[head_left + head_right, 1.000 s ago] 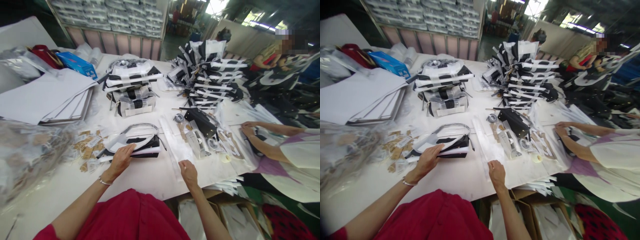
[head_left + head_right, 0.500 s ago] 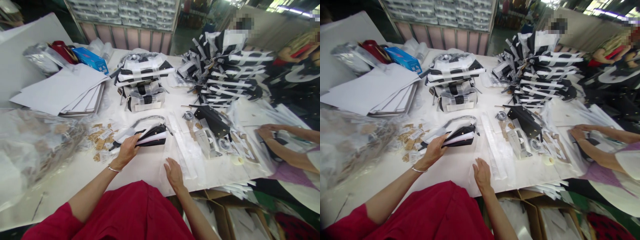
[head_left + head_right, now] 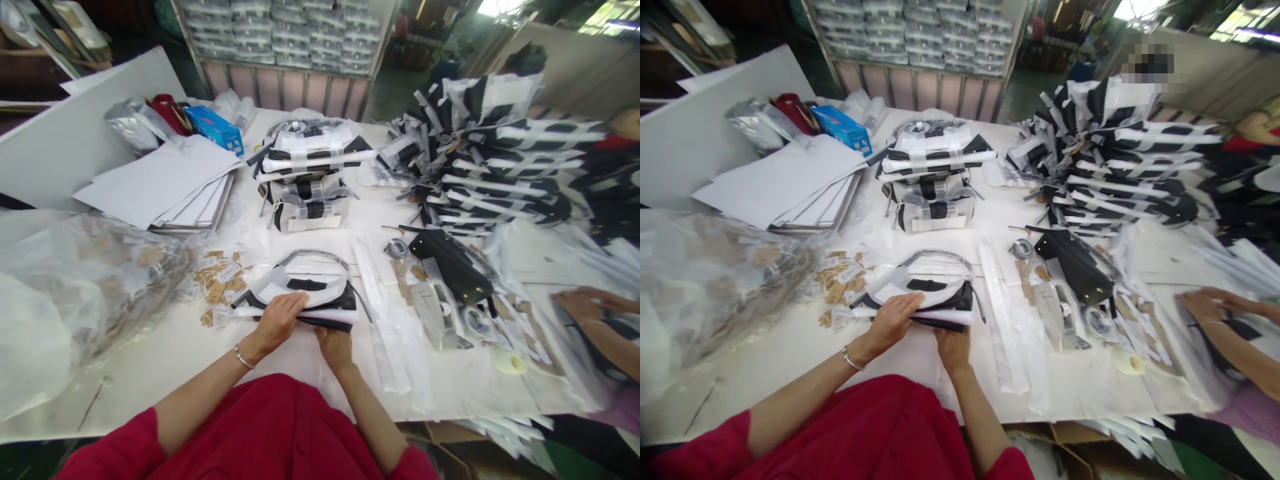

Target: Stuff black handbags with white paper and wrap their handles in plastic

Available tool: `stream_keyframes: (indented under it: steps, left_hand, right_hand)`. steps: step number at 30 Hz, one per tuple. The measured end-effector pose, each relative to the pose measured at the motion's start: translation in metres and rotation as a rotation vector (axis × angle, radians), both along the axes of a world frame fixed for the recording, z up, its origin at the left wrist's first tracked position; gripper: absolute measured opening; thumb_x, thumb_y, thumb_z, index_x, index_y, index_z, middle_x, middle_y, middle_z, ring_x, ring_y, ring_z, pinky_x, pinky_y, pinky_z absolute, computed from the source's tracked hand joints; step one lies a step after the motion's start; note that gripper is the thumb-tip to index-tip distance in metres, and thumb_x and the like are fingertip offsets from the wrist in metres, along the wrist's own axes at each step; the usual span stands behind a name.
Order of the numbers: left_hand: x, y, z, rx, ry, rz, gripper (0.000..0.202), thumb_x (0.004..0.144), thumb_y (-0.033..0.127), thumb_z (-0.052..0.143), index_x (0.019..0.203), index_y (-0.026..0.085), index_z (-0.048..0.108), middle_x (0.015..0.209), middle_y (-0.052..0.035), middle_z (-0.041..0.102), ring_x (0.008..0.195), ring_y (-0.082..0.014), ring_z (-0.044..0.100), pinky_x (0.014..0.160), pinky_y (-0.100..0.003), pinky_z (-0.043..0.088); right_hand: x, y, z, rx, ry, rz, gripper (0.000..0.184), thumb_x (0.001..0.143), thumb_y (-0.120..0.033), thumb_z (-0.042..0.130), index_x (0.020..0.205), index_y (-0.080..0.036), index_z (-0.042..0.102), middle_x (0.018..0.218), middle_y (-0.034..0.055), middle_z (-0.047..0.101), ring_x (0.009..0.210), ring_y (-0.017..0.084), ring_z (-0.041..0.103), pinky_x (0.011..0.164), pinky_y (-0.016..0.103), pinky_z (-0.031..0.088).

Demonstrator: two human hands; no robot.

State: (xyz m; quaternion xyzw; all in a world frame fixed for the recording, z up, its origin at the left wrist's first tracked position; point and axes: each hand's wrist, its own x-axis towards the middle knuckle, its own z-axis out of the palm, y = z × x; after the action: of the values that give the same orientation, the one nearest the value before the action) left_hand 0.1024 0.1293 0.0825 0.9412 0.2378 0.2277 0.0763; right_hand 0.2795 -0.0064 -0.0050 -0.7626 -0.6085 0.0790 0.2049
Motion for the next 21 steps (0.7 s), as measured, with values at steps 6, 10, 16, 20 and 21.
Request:
stream_keyframes:
  steps: [6, 10, 16, 20, 21]
  left_hand:
    - [0.011, -0.03, -0.047, 0.099, -0.002, -0.016, 0.04, 0.094, 0.008, 0.039, 0.129, 0.018, 0.056, 0.131, -0.0097, 0.062, 0.125, -0.0224, 0.054, 0.099, -0.038, 0.046]
    - [0.016, -0.044, -0.068, 0.089, -0.031, -0.002, 0.035, 0.098, 0.013, 0.039, 0.127, 0.02, 0.057, 0.133, -0.0084, 0.061, 0.129, -0.021, 0.051, 0.104, -0.038, 0.043]
    - [0.032, -0.05, -0.075, 0.128, -0.045, 0.034, 0.031, 0.098, 0.013, 0.044, 0.126, 0.02, 0.057, 0.134, -0.0065, 0.059, 0.131, -0.0219, 0.049, 0.106, -0.038, 0.043]
    - [0.036, -0.053, -0.079, 0.138, -0.021, 0.044, 0.032, 0.098, 0.013, 0.044, 0.127, 0.019, 0.056, 0.138, -0.0083, 0.056, 0.132, -0.0221, 0.049, 0.107, -0.039, 0.043]
    - [0.035, -0.054, -0.08, 0.139, -0.013, 0.043, 0.033, 0.097, 0.013, 0.044, 0.127, 0.019, 0.056, 0.139, -0.0086, 0.055, 0.132, -0.0224, 0.048, 0.108, -0.04, 0.042]
  right_hand:
    - [0.004, -0.103, 0.038, 0.229, 0.035, 0.209, 0.038, 0.093, -0.022, 0.051, 0.131, -0.023, 0.056, 0.118, 0.0087, 0.069, 0.112, 0.024, 0.063, 0.091, 0.041, 0.054]
    - [0.025, -0.07, 0.104, 0.237, 0.189, 0.183, 0.032, 0.092, -0.014, 0.052, 0.119, -0.025, 0.062, 0.106, 0.0077, 0.071, 0.101, 0.02, 0.065, 0.086, 0.038, 0.055]
    - [0.067, 0.1, 0.121, 0.127, 0.282, -0.022, 0.022, 0.092, -0.03, 0.051, 0.101, -0.02, 0.068, 0.1, 0.0085, 0.072, 0.094, 0.02, 0.066, 0.091, 0.037, 0.052]
    - [0.079, 0.173, 0.075, -0.314, 0.198, -0.291, 0.031, 0.077, -0.034, 0.067, 0.102, -0.016, 0.065, 0.1, 0.0109, 0.072, 0.097, 0.025, 0.067, 0.092, 0.037, 0.05]
    - [0.08, 0.182, 0.063, -0.338, 0.174, -0.327, 0.037, 0.071, -0.033, 0.072, 0.102, -0.015, 0.064, 0.101, 0.0131, 0.071, 0.1, 0.027, 0.066, 0.092, 0.038, 0.049]
